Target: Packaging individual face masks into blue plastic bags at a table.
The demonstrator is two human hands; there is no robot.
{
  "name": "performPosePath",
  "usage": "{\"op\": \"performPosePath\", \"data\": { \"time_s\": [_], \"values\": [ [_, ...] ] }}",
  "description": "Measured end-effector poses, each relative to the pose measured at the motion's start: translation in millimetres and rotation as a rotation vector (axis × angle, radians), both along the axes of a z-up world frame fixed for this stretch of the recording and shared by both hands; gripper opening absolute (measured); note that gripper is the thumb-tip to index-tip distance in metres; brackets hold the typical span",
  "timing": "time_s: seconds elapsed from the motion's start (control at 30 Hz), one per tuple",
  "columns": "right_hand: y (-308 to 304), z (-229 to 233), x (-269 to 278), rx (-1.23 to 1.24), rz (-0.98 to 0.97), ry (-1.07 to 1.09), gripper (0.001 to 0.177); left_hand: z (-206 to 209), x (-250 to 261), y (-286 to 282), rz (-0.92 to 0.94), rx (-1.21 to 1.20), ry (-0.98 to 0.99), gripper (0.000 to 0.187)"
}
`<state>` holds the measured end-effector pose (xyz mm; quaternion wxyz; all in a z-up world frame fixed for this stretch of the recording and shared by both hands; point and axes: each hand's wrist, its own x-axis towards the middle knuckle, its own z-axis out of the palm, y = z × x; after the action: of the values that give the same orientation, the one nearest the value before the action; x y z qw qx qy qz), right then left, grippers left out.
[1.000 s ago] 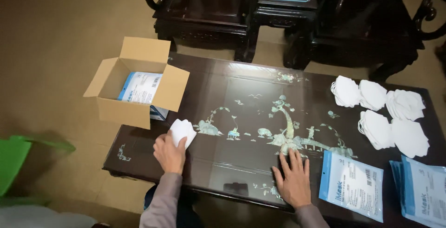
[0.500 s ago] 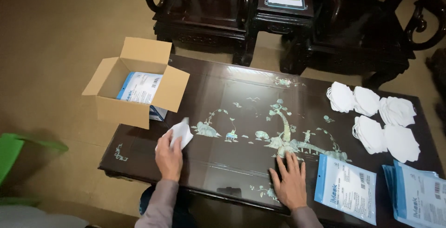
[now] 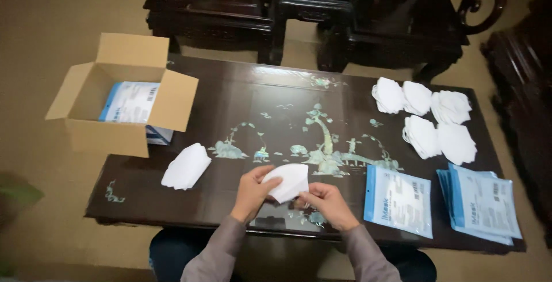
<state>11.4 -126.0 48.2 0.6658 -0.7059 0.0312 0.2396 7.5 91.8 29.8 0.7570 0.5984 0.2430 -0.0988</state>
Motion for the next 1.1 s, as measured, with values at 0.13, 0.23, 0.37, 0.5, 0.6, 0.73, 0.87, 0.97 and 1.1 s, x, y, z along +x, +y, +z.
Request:
{"op": "performPosePath", "data": {
  "time_s": [0.13,0.23,0.37,0.5,0.6,0.73,0.87,0.97,1.1],
  "values": [
    [6,-53,16,0.186,-0.366,0.313,0.011,-23,11,-24,0.072,-0.273,0.202,0.064],
    [1,-94,23,0.133,-0.355,0.355,0.02,-85,12,-47,-0.037,-0.135,0.154,0.05],
    [3,-69,23,0.124,-0.338,0.374,0.023,-102,18,-47,-0.033,-0.061,0.161,0.043],
    [-3,-71,18,0.175,-0.305,0.375,0.018,-87,11,-44,-0.034,-0.097,0.157,0.034],
    [-12,-90,17,0.232,-0.299,0.368,0.02,-125,8,-39,-0.057,-0.1,0.065,0.025],
    [-20,-77,22,0.302,-0.332,0.428,0.038,-86,-2,-38,-0.111,0.023,-0.121,0.022],
    [-9,-97,17,0.158,-0.291,0.283,0.027,-69,-5,-38,-0.11,0.038,-0.159,0.02],
    [4,-88,13,0.01,-0.327,0.261,0.026,-21,-11,-47,0.102,-0.43,0.065,0.056],
    [13,-94,3,-0.028,-0.441,0.124,0.011,-64,-11,-68,0.268,-0.499,0.085,0.052]
  ]
}}
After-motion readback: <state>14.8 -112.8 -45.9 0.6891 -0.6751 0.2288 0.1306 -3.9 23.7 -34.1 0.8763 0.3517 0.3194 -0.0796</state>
